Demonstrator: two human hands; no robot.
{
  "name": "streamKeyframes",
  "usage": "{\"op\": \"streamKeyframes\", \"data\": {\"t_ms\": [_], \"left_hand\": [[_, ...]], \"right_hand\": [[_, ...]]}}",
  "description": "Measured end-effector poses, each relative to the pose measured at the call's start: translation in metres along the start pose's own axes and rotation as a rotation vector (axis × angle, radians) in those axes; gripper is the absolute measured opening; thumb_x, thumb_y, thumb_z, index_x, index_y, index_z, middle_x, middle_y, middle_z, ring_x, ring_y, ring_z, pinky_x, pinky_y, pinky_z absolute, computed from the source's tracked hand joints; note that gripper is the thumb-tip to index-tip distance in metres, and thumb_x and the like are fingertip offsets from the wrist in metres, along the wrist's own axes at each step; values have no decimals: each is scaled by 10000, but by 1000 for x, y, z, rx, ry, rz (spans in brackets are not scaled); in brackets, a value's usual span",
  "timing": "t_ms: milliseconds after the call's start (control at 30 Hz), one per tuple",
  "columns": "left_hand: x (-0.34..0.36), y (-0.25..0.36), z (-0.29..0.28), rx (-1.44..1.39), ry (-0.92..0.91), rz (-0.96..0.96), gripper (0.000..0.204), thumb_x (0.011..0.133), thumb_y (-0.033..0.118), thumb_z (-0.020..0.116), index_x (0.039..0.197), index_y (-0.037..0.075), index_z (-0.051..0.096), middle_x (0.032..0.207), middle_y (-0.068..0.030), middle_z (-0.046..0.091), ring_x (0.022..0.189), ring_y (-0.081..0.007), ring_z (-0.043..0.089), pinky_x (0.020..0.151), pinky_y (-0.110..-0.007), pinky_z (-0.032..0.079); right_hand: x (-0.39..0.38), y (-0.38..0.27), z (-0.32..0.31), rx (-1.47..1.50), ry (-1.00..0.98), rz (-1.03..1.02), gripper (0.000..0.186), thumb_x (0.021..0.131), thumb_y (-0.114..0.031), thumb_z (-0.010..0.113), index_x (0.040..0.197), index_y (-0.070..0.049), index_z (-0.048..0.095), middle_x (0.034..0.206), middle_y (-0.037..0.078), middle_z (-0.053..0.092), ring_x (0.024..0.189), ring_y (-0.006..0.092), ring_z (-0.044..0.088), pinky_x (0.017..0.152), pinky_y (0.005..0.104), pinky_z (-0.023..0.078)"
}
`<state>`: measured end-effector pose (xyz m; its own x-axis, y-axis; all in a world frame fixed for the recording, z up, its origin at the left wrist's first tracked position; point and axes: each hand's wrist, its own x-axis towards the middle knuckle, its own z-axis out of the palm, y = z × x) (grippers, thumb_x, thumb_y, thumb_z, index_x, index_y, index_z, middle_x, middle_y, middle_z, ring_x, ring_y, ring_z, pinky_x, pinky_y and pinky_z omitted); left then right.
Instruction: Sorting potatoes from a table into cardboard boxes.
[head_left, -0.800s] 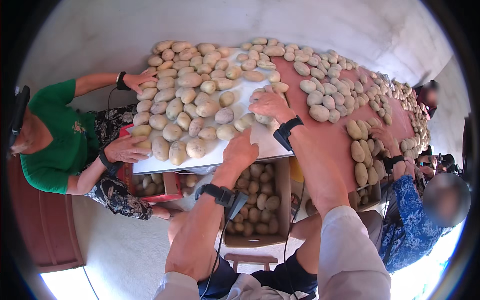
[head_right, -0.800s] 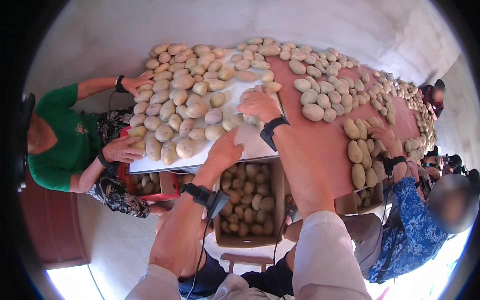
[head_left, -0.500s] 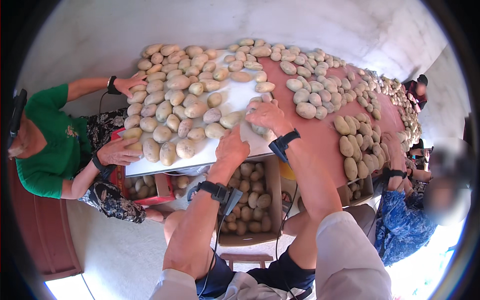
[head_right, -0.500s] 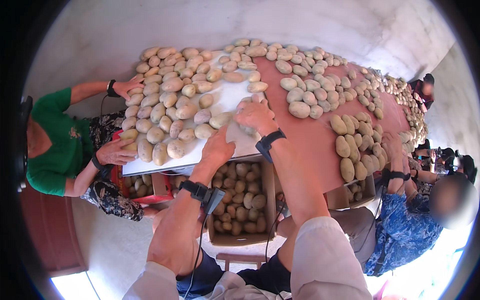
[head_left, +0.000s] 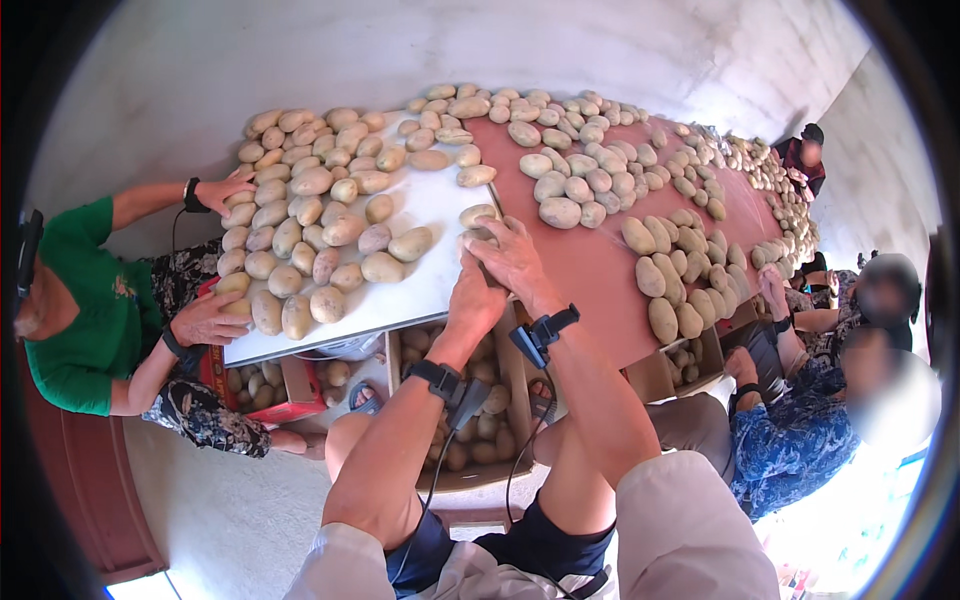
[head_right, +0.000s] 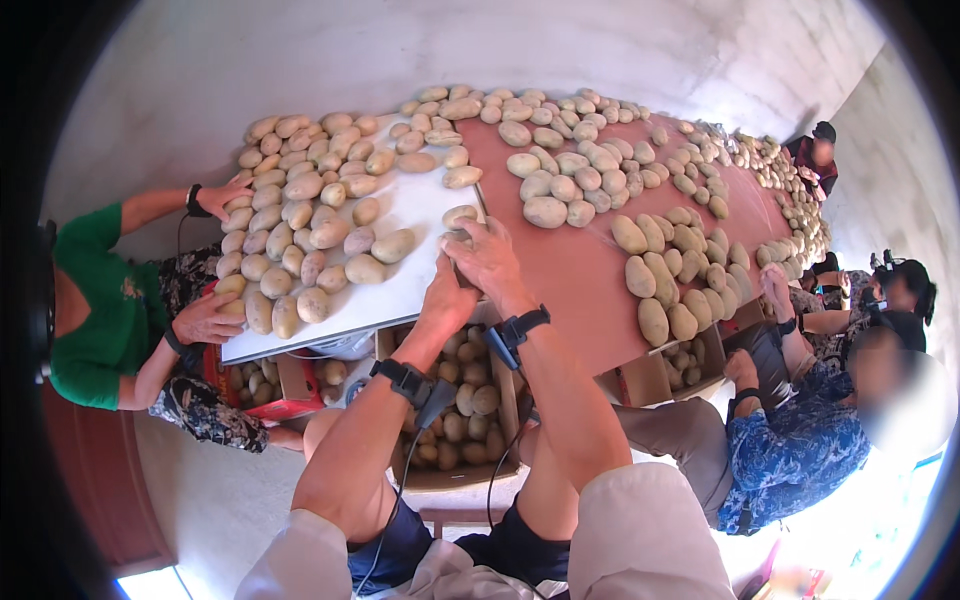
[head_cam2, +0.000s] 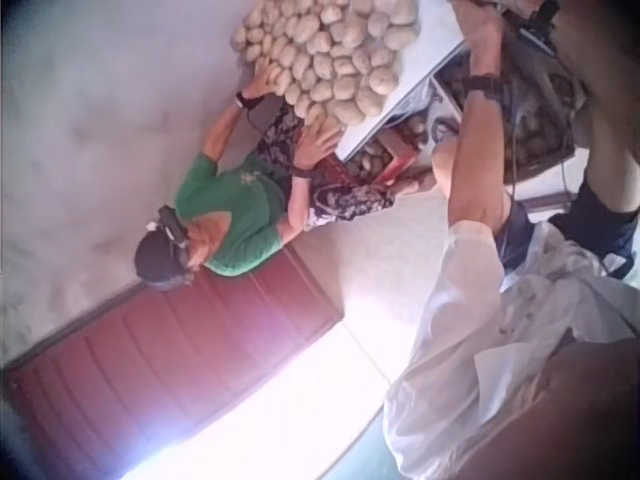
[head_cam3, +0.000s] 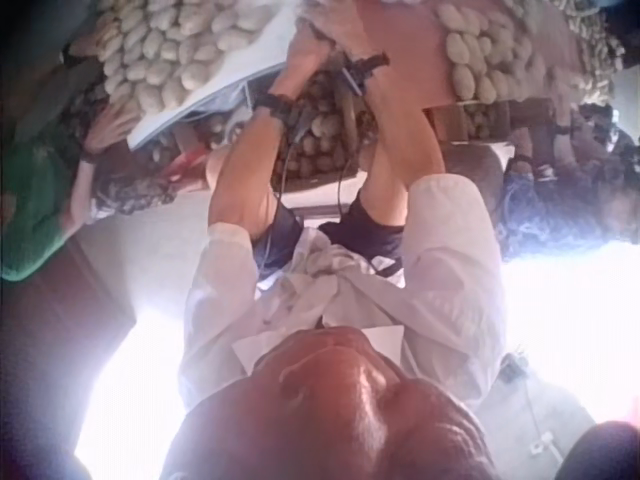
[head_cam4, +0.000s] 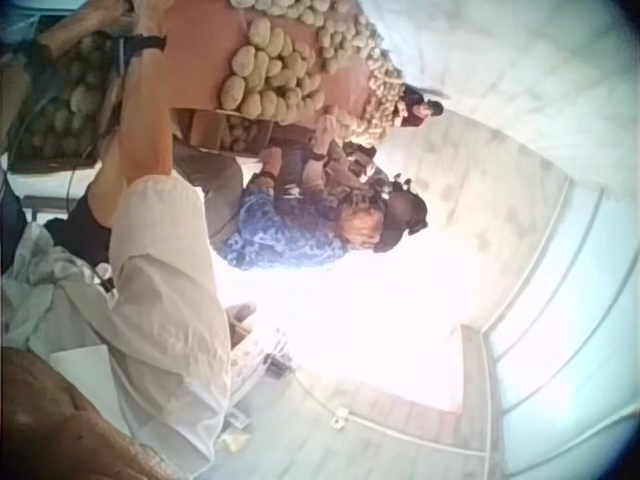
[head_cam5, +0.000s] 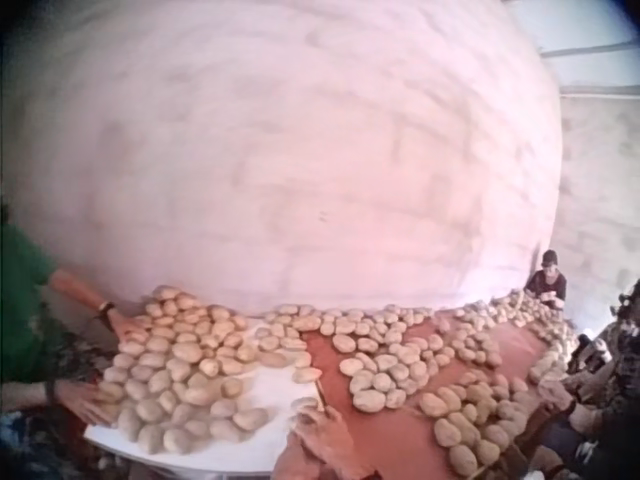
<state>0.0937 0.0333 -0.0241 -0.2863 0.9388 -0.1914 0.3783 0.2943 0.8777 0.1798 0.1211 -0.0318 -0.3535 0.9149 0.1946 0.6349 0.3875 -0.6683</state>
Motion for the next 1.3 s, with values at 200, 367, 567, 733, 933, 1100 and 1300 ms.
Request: {"op": "streamKeyframes", "data": {"t_ms": [200,367,567,733,933,1100,1300], "left_hand": [[0,-5,12,175,58,194,825,884,322,734,1533,32,318,1350,-296,602,1249,-443,589,1029,-474,490],[1,-9,26,207,87,185,572,872,296,764,1311,13,529,1164,-266,694,1142,-446,638,945,-489,514],[0,-8,47,284,212,382,523,816,273,830,1210,2,618,1108,-227,708,1061,-416,664,896,-473,529],[9,-10,38,307,112,280,606,801,310,819,1284,23,592,1179,-236,670,1138,-396,631,943,-473,516],[-10,31,18,3,-86,142,611,812,291,800,1282,-17,560,1127,-161,697,1042,-240,668,919,-349,517],[-39,50,-2,-98,-115,231,588,824,258,797,1299,7,558,1083,-108,686,956,-208,654,863,-346,532],[-48,57,-26,-404,-115,272,507,938,251,707,1359,36,523,1031,-33,672,845,-113,621,655,-257,478]], "right_hand": [[-19,5,-22,290,100,135,537,906,-381,734,1355,-106,626,1351,201,578,1285,317,556,1040,395,477],[-40,21,-39,524,-21,220,504,890,-355,759,1230,-3,636,1063,206,696,1011,300,679,906,397,529],[-45,59,-52,710,-13,323,496,908,-360,763,1130,58,617,1068,177,694,930,227,692,804,369,574],[-62,45,-75,968,-63,418,453,963,-395,716,1172,-7,609,1110,120,688,1030,220,683,889,418,574],[-73,41,-107,1138,-122,343,486,943,-409,736,1201,-17,612,1146,126,689,1056,228,686,921,419,568],[-81,12,-127,1266,-143,238,398,977,-400,689,1169,-57,623,1126,88,693,1060,198,673,918,402,547],[-78,3,-131,1483,-96,238,253,998,-305,650,1147,-101,643,1057,24,688,965,160,661,768,366,540]]}}
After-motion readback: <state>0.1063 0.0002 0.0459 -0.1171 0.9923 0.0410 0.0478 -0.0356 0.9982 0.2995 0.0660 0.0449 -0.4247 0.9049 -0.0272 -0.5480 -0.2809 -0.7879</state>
